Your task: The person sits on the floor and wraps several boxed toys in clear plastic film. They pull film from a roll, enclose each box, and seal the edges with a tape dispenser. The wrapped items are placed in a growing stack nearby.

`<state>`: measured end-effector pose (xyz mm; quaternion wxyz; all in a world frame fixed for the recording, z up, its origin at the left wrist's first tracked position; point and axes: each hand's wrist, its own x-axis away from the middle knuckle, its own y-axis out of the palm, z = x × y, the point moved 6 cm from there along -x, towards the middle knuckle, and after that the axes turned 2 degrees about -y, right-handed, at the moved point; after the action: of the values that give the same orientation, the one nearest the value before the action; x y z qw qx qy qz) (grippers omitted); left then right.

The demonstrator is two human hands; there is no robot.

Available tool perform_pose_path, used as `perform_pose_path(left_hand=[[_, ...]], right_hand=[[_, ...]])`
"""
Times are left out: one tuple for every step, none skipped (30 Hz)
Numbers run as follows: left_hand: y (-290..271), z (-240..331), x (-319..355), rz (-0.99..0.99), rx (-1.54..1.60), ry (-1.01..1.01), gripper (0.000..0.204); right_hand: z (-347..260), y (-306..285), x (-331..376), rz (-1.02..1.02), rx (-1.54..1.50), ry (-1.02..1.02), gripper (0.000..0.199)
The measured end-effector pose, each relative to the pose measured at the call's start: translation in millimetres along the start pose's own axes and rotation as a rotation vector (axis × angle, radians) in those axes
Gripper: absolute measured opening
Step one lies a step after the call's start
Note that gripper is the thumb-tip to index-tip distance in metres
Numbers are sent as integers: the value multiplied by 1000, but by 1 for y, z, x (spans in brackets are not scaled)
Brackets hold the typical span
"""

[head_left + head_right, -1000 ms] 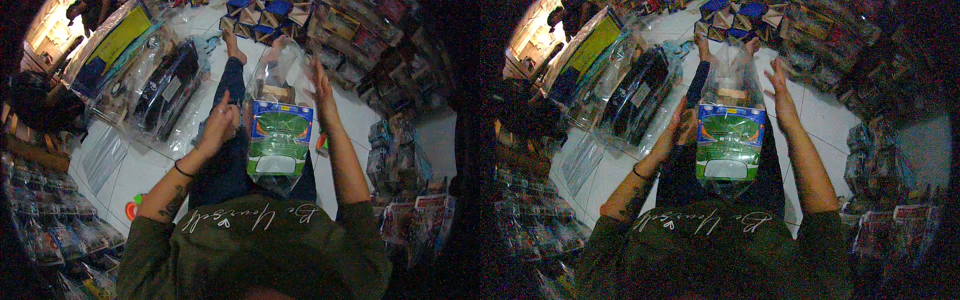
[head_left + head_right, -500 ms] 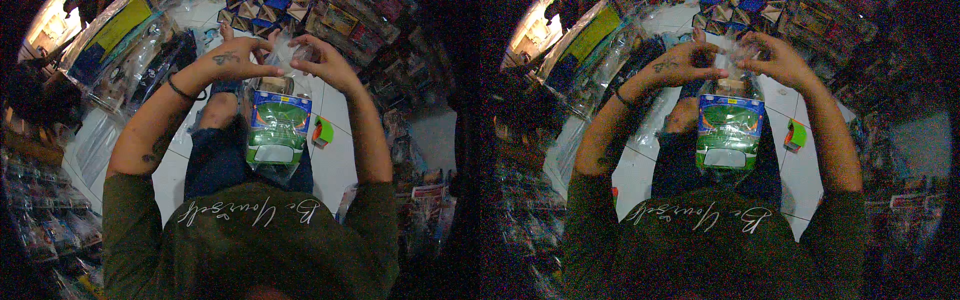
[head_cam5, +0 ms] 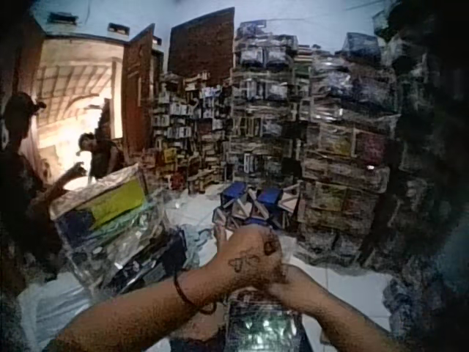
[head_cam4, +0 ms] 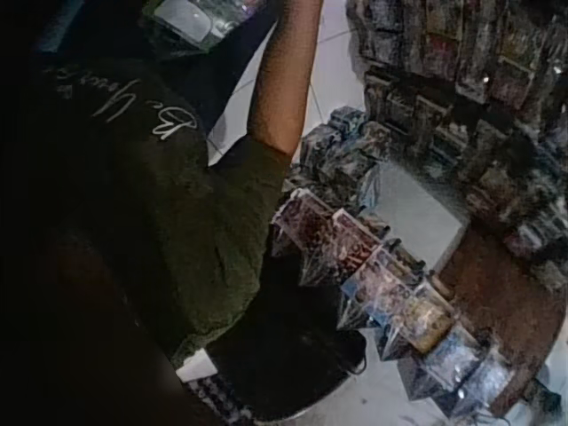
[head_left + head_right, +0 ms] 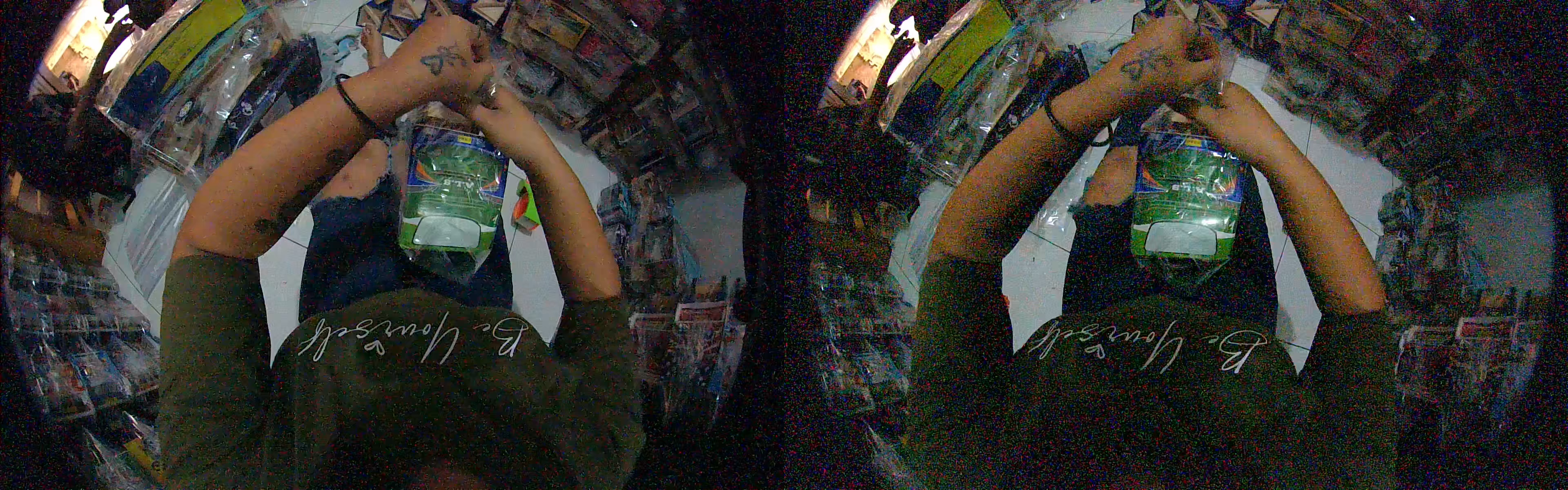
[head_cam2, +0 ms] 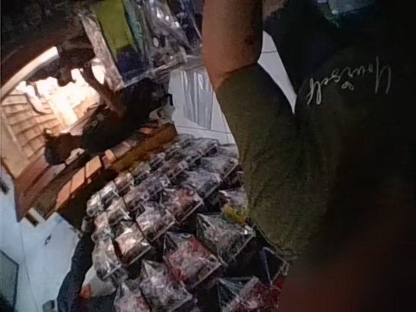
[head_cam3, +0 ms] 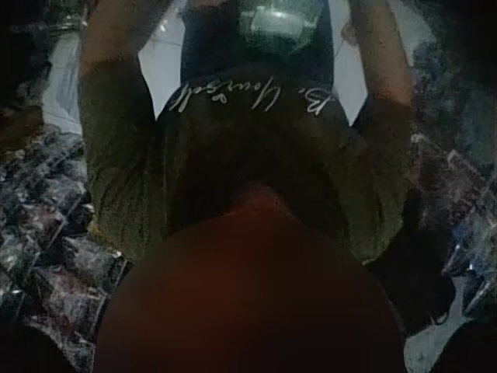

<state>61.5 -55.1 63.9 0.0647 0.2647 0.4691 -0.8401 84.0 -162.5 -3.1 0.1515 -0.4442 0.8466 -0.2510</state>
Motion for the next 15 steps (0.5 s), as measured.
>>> perform_pose_path(left_hand=[[-1,0,1,6,32,-3,28],[-7,2,0,64,97,53,28],[-11,5,2,119,165,111,29],[-7,-1,0,45,84,22,29],[-3,2,-1,-11,61,89,28],[2,3,-3,-61,28,83,28],[8,6,-6,-115,22,135,29],[11,4,-6,-148,82,61,32],[7,3,-4,-94,58,21,31],[3,8,1,-60,77,51,29],[-4,12,5,-26,80,20,28],[-7,8,21,-47,225,-98,42],[-20,20,46,73,247,58,54],[-33,29,74,197,235,111,67],[-34,38,100,145,227,82,76]], right_hand=[[-7,-7,-1,66,-81,-68,48],[-5,-7,1,64,-102,17,44],[-9,-10,4,92,-150,23,40],[-18,-10,6,111,-70,-73,38],[-22,-6,8,58,19,-81,37],[-24,0,9,7,108,-94,36],[-22,2,8,15,12,-97,37],[-18,4,6,23,-78,-107,37],[-12,5,3,54,-183,-132,37],[-2,-1,-1,154,-116,-73,35],[3,-1,-7,133,-118,-91,34],[7,-2,-10,151,-136,-141,33],[9,-1,-8,137,-189,-254,32],[16,-3,-14,105,-43,-210,32],[17,-5,-19,84,1,-147,32]])
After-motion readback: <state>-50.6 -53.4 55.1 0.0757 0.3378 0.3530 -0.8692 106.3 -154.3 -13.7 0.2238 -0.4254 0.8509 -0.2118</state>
